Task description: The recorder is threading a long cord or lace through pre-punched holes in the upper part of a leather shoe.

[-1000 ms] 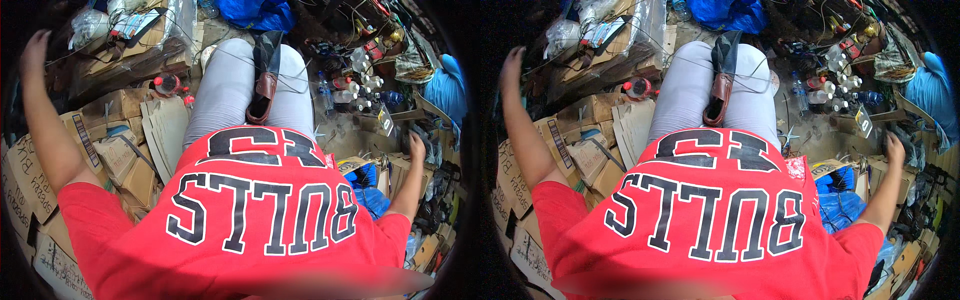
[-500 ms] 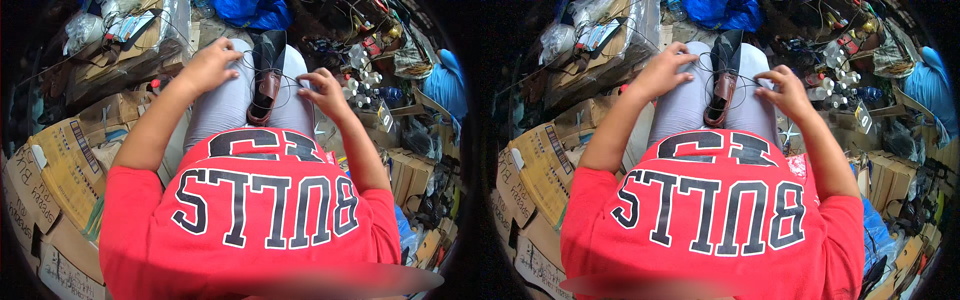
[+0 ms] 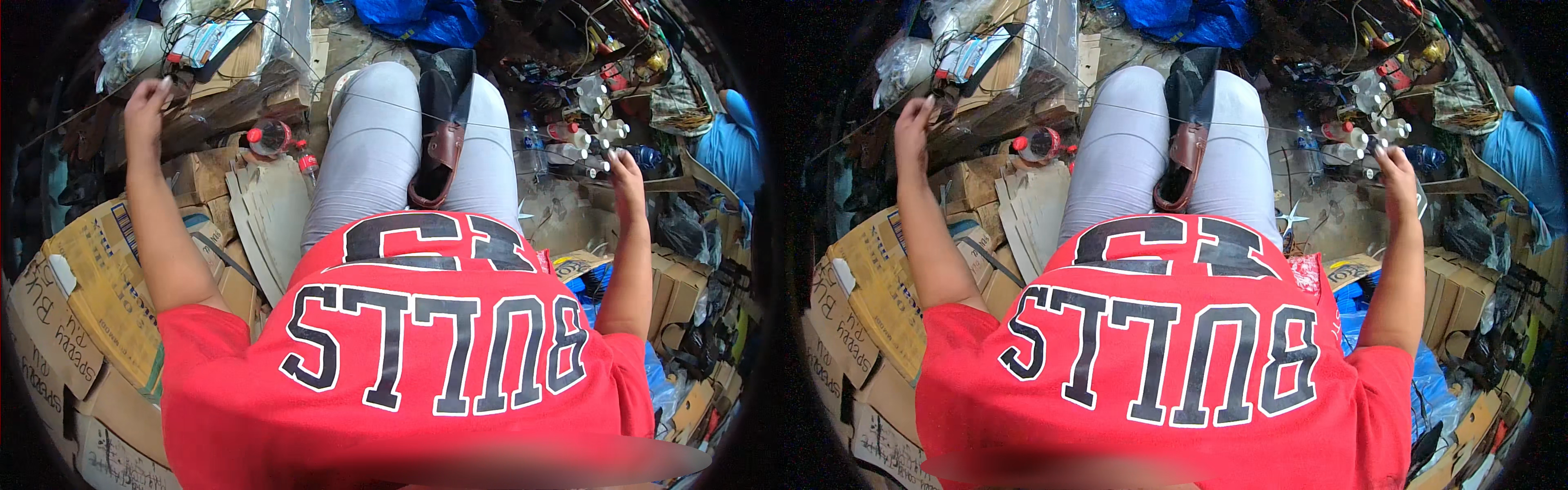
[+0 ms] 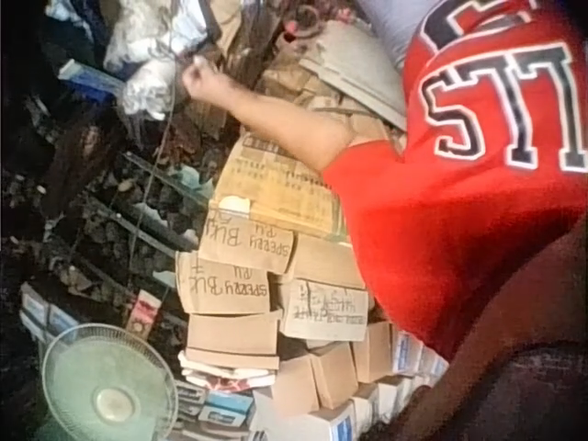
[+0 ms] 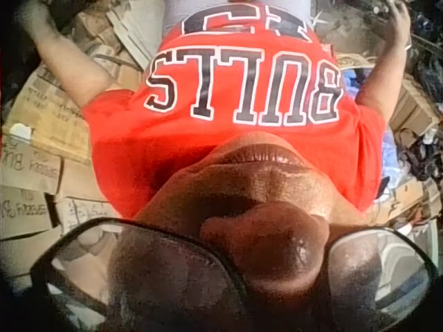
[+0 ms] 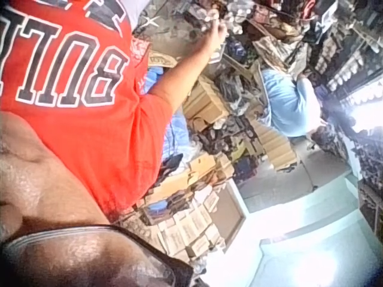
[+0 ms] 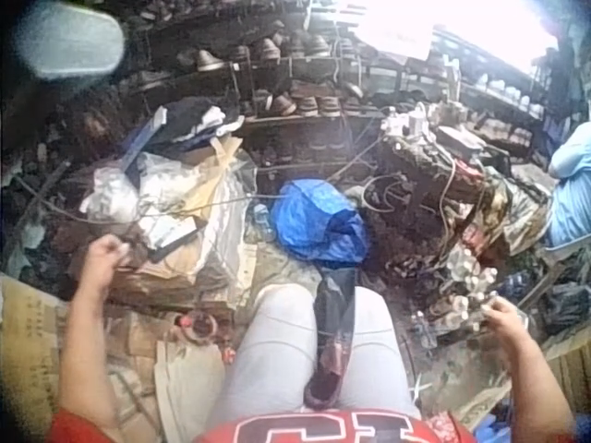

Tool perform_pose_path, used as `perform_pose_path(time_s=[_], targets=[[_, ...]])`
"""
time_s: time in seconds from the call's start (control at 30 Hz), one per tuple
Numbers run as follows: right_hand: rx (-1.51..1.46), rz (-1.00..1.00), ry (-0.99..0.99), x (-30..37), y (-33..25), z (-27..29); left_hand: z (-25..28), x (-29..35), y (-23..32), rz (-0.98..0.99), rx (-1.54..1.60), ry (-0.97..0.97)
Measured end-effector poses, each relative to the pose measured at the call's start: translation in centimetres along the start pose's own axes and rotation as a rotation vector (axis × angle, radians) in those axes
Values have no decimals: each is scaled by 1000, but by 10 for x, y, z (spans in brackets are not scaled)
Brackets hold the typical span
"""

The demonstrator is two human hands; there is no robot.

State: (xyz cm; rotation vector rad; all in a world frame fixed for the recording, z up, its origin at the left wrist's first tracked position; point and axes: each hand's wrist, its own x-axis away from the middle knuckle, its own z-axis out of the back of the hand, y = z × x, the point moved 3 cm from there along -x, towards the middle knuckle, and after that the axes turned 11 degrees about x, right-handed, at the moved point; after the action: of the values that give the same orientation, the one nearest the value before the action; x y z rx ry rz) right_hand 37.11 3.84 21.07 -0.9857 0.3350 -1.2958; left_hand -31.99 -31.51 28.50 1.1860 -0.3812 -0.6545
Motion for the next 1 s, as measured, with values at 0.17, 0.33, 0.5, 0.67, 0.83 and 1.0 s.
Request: perform_pose_path(time_s=[0.17,0.33,0.5,0.67,0.83,1.0], targets=[[-86,-231,-41,3,11,-1,2,6,-14,-107,-52,254],[292,207,-90,5,-52,-62,-166,46,68,-719,-110,-30],[166,542,-221,19,-136,-147,-296,94,95,-698,-5,-826],[314,636,-276,18,-156,-171,-341,85,85,-508,-302,-1095],[289,601,-341,16,-150,-173,-352,80,73,-268,-211,-1365],[253,584,-381,19,-150,-178,-352,80,59,-181,-2,-1345]])
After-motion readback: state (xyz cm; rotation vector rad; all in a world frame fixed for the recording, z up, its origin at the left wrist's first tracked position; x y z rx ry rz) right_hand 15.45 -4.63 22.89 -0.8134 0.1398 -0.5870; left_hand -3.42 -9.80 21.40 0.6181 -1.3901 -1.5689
